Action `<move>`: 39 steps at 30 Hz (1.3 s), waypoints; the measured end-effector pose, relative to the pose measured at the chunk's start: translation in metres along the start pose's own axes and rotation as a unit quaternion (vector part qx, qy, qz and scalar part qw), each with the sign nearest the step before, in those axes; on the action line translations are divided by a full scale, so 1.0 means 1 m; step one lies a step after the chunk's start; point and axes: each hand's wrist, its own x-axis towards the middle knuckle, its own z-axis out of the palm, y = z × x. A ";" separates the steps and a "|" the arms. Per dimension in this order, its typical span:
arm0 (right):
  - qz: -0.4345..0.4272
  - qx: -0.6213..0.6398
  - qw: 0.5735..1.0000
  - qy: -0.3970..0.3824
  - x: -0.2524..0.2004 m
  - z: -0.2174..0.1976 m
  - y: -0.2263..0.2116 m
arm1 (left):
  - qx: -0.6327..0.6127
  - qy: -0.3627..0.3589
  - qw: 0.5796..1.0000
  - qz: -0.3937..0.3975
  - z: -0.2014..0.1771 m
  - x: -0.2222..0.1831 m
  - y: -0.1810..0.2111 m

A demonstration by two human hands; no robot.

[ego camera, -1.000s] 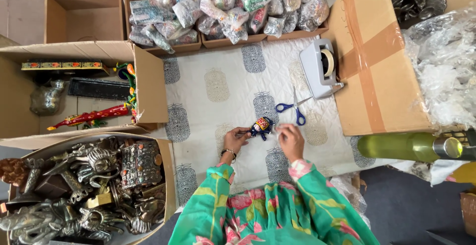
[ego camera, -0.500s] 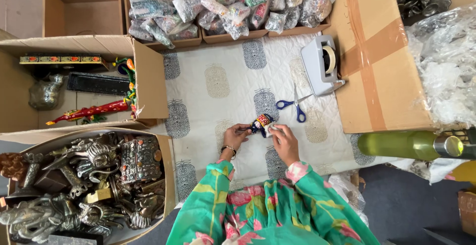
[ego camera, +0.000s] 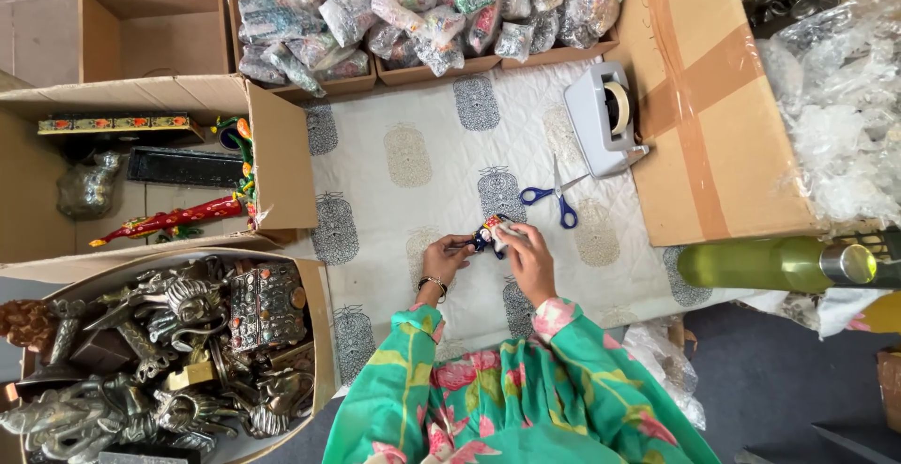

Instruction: The person wraps small decorative figurines in bubble wrap, pressing the wrap around each item, and places the wrapped items into cardboard boxes alongside other already wrapped pieces. They occasionally reach into a box of unwrapped metal figurines to retrieve the next item.

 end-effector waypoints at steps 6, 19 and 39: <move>0.059 -0.029 0.997 -0.027 -0.023 -0.005 0.044 | 0.003 0.006 1.000 0.004 0.001 -0.002 0.002; -0.052 -0.017 0.998 -0.030 0.032 -0.001 -0.009 | 0.006 0.003 1.000 -0.002 0.000 -0.003 0.006; -0.016 -0.018 1.000 0.001 0.029 -0.001 -0.018 | 0.011 0.004 1.000 0.003 0.000 0.004 -0.006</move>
